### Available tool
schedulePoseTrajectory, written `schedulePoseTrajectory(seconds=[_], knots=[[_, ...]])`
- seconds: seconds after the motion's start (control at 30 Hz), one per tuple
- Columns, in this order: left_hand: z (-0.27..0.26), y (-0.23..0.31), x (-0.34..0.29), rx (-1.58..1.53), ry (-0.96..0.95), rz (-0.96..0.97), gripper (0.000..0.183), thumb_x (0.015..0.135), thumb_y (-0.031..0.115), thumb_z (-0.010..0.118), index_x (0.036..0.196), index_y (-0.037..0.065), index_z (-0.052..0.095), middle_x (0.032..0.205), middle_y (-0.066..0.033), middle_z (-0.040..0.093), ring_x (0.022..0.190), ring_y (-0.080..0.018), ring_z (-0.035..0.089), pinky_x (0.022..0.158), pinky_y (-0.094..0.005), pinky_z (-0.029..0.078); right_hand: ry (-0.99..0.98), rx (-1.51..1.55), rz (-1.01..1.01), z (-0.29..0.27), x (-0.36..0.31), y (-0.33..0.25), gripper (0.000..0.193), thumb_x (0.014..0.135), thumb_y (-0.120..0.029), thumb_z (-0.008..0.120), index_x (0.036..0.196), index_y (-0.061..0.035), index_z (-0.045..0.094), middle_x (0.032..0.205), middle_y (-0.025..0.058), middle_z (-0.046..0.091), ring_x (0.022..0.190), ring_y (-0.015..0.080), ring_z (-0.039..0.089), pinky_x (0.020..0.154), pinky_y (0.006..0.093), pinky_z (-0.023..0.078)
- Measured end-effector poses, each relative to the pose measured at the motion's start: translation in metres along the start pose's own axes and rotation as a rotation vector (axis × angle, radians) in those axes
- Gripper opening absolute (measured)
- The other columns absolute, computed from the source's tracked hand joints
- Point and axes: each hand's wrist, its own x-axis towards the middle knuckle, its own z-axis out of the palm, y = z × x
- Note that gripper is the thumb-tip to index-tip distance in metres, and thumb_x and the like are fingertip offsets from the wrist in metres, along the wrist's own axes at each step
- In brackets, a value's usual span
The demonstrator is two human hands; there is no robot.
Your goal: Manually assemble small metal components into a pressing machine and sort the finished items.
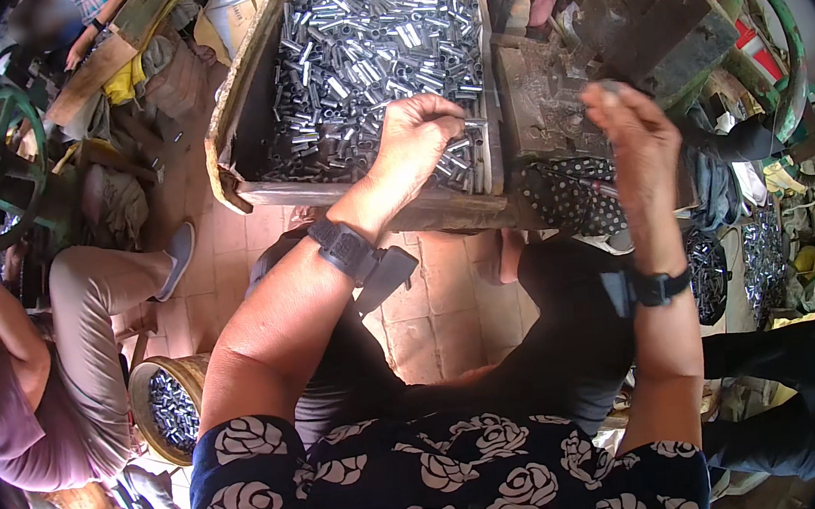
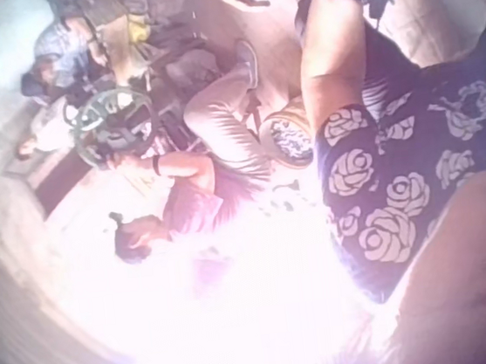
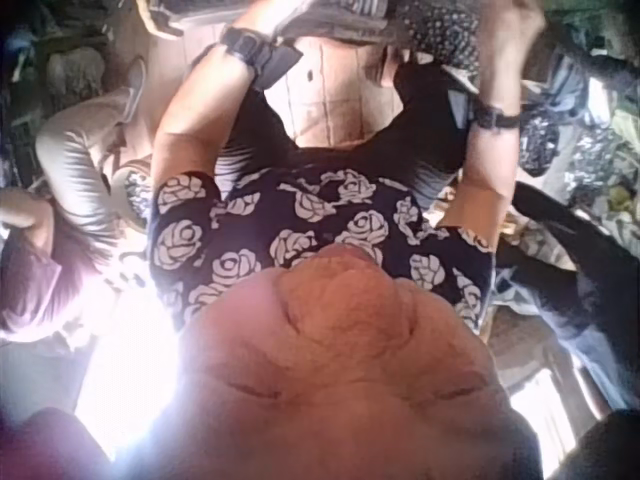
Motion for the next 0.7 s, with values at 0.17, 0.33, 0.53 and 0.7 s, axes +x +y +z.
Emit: schedulePoseTrajectory(seconds=[0.17, 0.33, 0.53, 0.7], knots=[[0.004, 0.005, 0.003, 0.107, -0.003, -0.078, 0.012, 0.071, -0.002, 0.056, 0.080, 0.000, 0.065, 0.067, -0.0032, 0.061, 0.053, -0.0059, 0.049, 0.047, -0.0180, 0.036, 0.312, -0.157, -0.331, -0.058, -0.009, -0.051, 0.024, 0.079, 0.003, 0.058, 0.103, 0.0017, 0.059, 0.102, 0.0138, 0.062, 0.095, 0.0173, 0.058, 0.087, 0.0282, 0.043], [0.007, -0.008, 0.006, 0.215, 0.016, -0.046, 0.018, 0.071, 0.002, 0.055, 0.086, -0.002, 0.065, 0.070, -0.0023, 0.061, 0.059, -0.0058, 0.048, 0.055, -0.0195, 0.038, 0.538, -0.343, -0.603, -0.096, -0.013, -0.067, 0.044, 0.077, 0.006, 0.060, 0.119, 0.0003, 0.048, 0.116, 0.0099, 0.053, 0.103, 0.0149, 0.050, 0.088, 0.0280, 0.040], [0.019, -0.023, 0.019, 0.287, -0.057, -0.025, 0.017, 0.071, -0.001, 0.056, 0.085, -0.003, 0.065, 0.071, -0.0025, 0.061, 0.062, -0.0069, 0.050, 0.058, -0.0210, 0.040, 0.561, -0.261, -0.523, -0.165, 0.022, -0.028, 0.053, 0.070, 0.005, 0.068, 0.118, 0.0003, 0.048, 0.108, 0.0068, 0.056, 0.093, 0.0142, 0.052, 0.082, 0.0259, 0.041], [0.038, -0.033, 0.038, 0.291, -0.096, -0.054, 0.014, 0.071, -0.001, 0.057, 0.084, -0.004, 0.064, 0.071, -0.0026, 0.061, 0.064, -0.0075, 0.050, 0.058, -0.0220, 0.040, 0.669, -0.179, -0.302, -0.154, 0.045, 0.003, 0.031, 0.067, -0.001, 0.072, 0.095, 0.0019, 0.059, 0.089, 0.0035, 0.060, 0.082, 0.0138, 0.055, 0.079, 0.0270, 0.042]])
